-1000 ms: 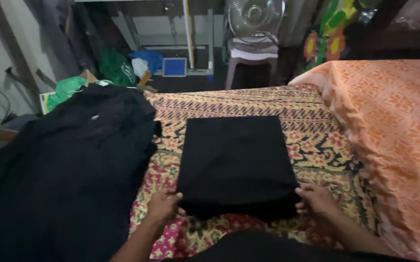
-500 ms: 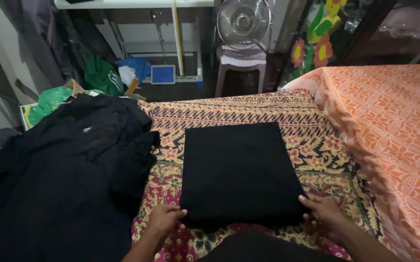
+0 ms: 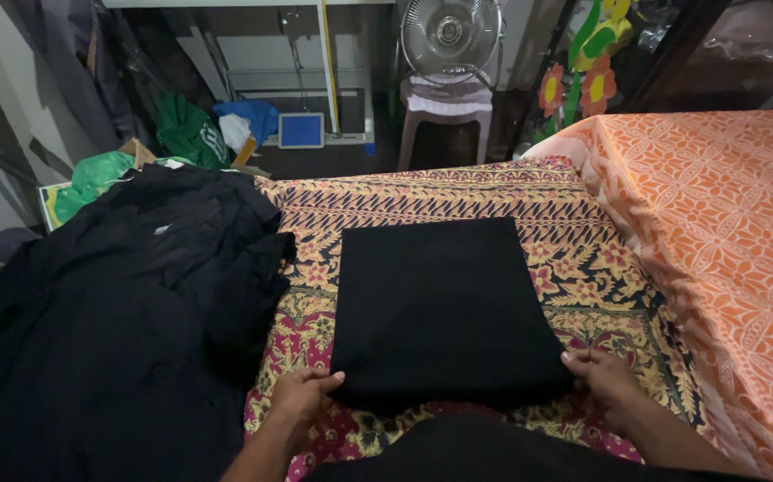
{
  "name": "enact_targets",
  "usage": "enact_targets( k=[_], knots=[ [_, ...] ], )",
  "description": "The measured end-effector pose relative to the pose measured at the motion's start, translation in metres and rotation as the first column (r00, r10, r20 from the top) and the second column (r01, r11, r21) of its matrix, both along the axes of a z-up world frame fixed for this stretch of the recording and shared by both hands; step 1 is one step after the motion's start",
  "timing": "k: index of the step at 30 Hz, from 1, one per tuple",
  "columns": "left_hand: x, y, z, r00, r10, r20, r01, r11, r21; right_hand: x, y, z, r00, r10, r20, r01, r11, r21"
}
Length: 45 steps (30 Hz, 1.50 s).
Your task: The person folds a black t-shirt on a patterned surface by bringing the sleeves and sides toward the center, smoothing it by hand, and then folding it into a compact square.
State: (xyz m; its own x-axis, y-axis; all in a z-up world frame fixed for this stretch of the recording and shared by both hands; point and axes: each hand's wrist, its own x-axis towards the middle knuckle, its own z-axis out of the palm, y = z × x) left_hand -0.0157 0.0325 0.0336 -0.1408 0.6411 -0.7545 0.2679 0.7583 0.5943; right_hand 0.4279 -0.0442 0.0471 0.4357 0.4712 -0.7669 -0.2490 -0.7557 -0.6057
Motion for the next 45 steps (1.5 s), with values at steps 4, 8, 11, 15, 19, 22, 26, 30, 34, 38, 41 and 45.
enact_targets(
  k=[4, 8, 11, 15, 19, 22, 26, 30, 34, 38, 41, 45],
  knots=[
    [0.007, 0.0, 0.011, 0.999, 0.04, 0.011, -0.04, 0.999, 0.001, 0.0, 0.01, 0.008, 0.994, 0.087, 0.073, -0.079, 0.99, -0.116],
    [0.016, 0.012, 0.018, 0.999, 0.033, 0.003, -0.033, 0.999, -0.02, 0.007, 0.04, -0.001, 0.97, 0.196, 0.142, -0.184, 0.978, -0.097],
    [0.013, 0.025, 0.009, 1.0, -0.013, 0.019, 0.012, 0.998, 0.063, 0.018, 0.069, -0.014, 0.969, 0.188, 0.157, -0.182, 0.982, -0.054],
    [0.003, 0.032, 0.007, 0.997, -0.014, 0.076, 0.004, 0.992, 0.128, 0.041, 0.076, -0.029, 0.987, 0.139, 0.076, -0.143, 0.988, 0.059],
    [0.006, 0.037, 0.016, 0.992, -0.115, 0.044, 0.114, 0.993, 0.008, 0.045, 0.064, -0.026, 0.989, 0.098, -0.113, -0.095, 0.995, 0.029],
    [0.007, 0.063, 0.012, 0.985, -0.053, 0.162, 0.063, 0.996, -0.059, 0.042, 0.071, -0.022, 0.981, 0.155, -0.114, -0.158, 0.987, -0.024],
    [0.021, 0.112, -0.023, 0.97, -0.015, 0.244, 0.022, 0.999, -0.028, 0.031, 0.102, -0.018, 0.974, 0.023, -0.227, -0.034, 0.998, -0.044],
    [0.022, 0.148, -0.058, 0.967, 0.079, 0.244, -0.071, 0.997, -0.04, 0.028, 0.123, -0.009, 0.987, -0.011, -0.161, -0.02, 0.981, -0.191],
    [0.0, 0.145, -0.06, 0.956, 0.138, 0.258, -0.125, 0.99, -0.068, 0.042, 0.127, -0.021, 0.977, -0.058, -0.204, 0.011, 0.974, -0.225],
    [0.009, 0.147, -0.036, 0.92, 0.153, 0.361, -0.092, 0.98, -0.179, 0.075, 0.155, -0.063, 0.976, 0.086, -0.201, -0.098, 0.994, -0.048],
    [0.025, 0.164, -0.032, 0.947, 0.175, 0.269, -0.148, 0.982, -0.118, 0.096, 0.187, -0.101, 0.979, 0.139, -0.151, -0.141, 0.99, 0.0],
    [0.033, 0.191, -0.022, 0.953, 0.201, 0.226, -0.179, 0.977, -0.113, 0.095, 0.206, -0.092, 0.97, 0.137, -0.203, -0.15, 0.987, -0.051]
  ],
)
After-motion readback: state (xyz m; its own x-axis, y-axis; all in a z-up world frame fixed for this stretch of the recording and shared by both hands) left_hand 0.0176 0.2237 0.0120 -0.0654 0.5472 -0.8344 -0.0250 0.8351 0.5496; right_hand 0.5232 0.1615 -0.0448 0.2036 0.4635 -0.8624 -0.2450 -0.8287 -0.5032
